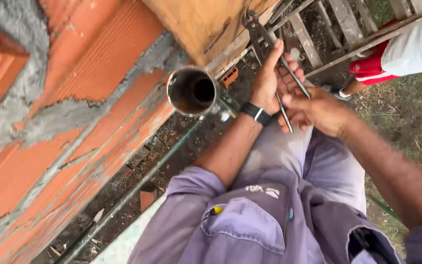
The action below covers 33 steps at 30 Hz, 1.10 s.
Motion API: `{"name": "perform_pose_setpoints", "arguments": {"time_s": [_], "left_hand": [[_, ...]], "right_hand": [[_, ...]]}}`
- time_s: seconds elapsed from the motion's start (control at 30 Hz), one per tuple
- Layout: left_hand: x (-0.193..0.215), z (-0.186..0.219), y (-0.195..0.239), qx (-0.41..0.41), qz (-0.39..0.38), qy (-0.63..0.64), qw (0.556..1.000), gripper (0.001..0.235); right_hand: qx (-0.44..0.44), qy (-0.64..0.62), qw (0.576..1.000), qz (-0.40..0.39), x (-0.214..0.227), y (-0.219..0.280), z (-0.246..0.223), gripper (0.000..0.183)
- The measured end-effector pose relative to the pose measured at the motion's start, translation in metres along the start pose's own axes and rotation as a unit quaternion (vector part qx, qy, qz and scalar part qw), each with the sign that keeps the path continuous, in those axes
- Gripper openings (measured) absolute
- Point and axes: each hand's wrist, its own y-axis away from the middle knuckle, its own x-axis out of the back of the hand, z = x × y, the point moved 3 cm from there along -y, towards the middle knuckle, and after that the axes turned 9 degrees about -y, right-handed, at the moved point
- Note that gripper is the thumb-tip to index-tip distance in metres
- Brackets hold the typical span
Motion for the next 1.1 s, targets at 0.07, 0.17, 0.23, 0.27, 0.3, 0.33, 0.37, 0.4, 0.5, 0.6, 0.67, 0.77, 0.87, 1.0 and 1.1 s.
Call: {"name": "perform_pose_setpoints", "arguments": {"time_s": [0.07, 0.17, 0.23, 0.27, 0.3, 0.33, 0.37, 0.4, 0.5, 0.6, 0.67, 0.77, 0.87, 1.0, 1.1], "left_hand": [[0.004, -0.005, -0.004, -0.018, 0.044, -0.011, 0.999, 0.044], [0.019, 0.001, 0.0, -0.096, 0.088, -0.15, 0.98, 0.064], [0.03, 0.01, -0.001, -0.16, 0.186, -0.147, 0.958, 0.051], [0.037, 0.017, 0.001, -0.221, 0.281, -0.144, 0.923, 0.039], [0.044, 0.015, -0.004, -0.221, 0.281, -0.143, 0.923, 0.039], [0.051, 0.014, -0.007, -0.246, 0.296, -0.134, 0.913, 0.047], [0.06, 0.016, -0.01, -0.272, 0.311, -0.127, 0.902, 0.056], [0.06, 0.023, -0.006, -0.274, 0.312, -0.127, 0.901, 0.056], [0.051, 0.038, 0.0, -0.33, 0.283, -0.125, 0.892, 0.075], [0.056, 0.048, -0.012, -0.344, 0.266, -0.026, 0.9, 0.056], [0.073, 0.045, -0.026, -0.334, 0.279, 0.034, 0.9, 0.039], [0.067, 0.045, -0.019, -0.335, 0.27, 0.034, 0.902, 0.044], [0.08, 0.041, -0.028, -0.388, 0.259, -0.025, 0.884, 0.044], [0.089, 0.038, -0.03, -0.434, 0.221, -0.092, 0.869, 0.056], [0.082, 0.039, -0.018, -0.463, 0.204, -0.173, 0.845, 0.062]], "right_hand": [[-0.003, -0.042, 0.997, -0.07, 0.011, -0.003, -0.001, 0.026], [-0.005, -0.06, 0.99, -0.129, 0.006, 0.006, -0.01, 0.022], [-0.007, -0.065, 0.989, -0.13, 0.014, 0.012, -0.002, 0.021], [-0.009, -0.07, 0.989, -0.129, 0.017, 0.014, 0.002, 0.021], [-0.01, -0.07, 0.989, -0.13, 0.018, 0.021, 0.003, 0.021], [-0.008, -0.059, 0.993, -0.102, 0.02, 0.028, 0.005, 0.022], [-0.004, -0.049, 0.996, -0.075, 0.021, 0.034, 0.006, 0.023], [-0.004, -0.049, 0.996, -0.078, 0.023, 0.035, 0.011, 0.023], [0.012, -0.052, 0.997, -0.056, 0.036, 0.043, 0.021, 0.022], [0.042, -0.04, 0.998, -0.037, 0.037, 0.048, 0.022, 0.02], [0.064, -0.016, 0.997, -0.047, 0.037, 0.05, 0.024, 0.018], [0.065, -0.011, 0.997, -0.033, 0.035, 0.05, 0.029, 0.02], [0.081, -0.026, 0.996, -0.02, 0.027, 0.052, 0.025, 0.024], [0.104, -0.039, 0.993, -0.035, 0.029, 0.045, 0.034, 0.025], [0.115, -0.045, 0.991, -0.05, 0.031, 0.04, 0.042, 0.028]]}}
